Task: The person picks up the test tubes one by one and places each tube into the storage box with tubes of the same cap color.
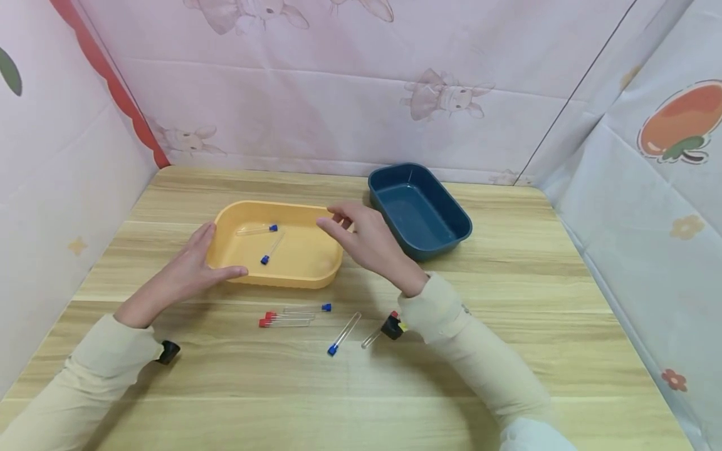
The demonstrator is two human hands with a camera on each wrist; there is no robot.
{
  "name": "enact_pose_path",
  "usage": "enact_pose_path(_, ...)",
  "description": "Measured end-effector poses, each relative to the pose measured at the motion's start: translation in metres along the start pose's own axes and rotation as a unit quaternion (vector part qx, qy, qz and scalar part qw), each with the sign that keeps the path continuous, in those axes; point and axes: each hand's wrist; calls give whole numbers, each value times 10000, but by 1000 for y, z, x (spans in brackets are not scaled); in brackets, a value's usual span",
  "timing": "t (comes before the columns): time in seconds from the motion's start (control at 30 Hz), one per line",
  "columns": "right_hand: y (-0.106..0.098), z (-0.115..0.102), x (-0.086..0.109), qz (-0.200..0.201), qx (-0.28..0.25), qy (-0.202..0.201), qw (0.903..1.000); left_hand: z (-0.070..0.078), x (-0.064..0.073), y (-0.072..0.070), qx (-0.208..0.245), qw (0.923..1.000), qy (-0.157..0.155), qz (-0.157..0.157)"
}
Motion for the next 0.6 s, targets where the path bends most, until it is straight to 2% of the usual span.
enact_pose_path(0.27,-10,11,35,-139,0,231,9996,2,1,2,-9,10000,-73,3)
enact_pose_path(0.6,-13,24,69,-399,-107,-115,9991,3,1,3,5,10000,-31,35)
Point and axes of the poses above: each hand's wrist, its own x-axis away from the middle knuckle, its own y-axis out of the palm, z = x × y, and after that the axes turned 4 degrees about x, right-handed
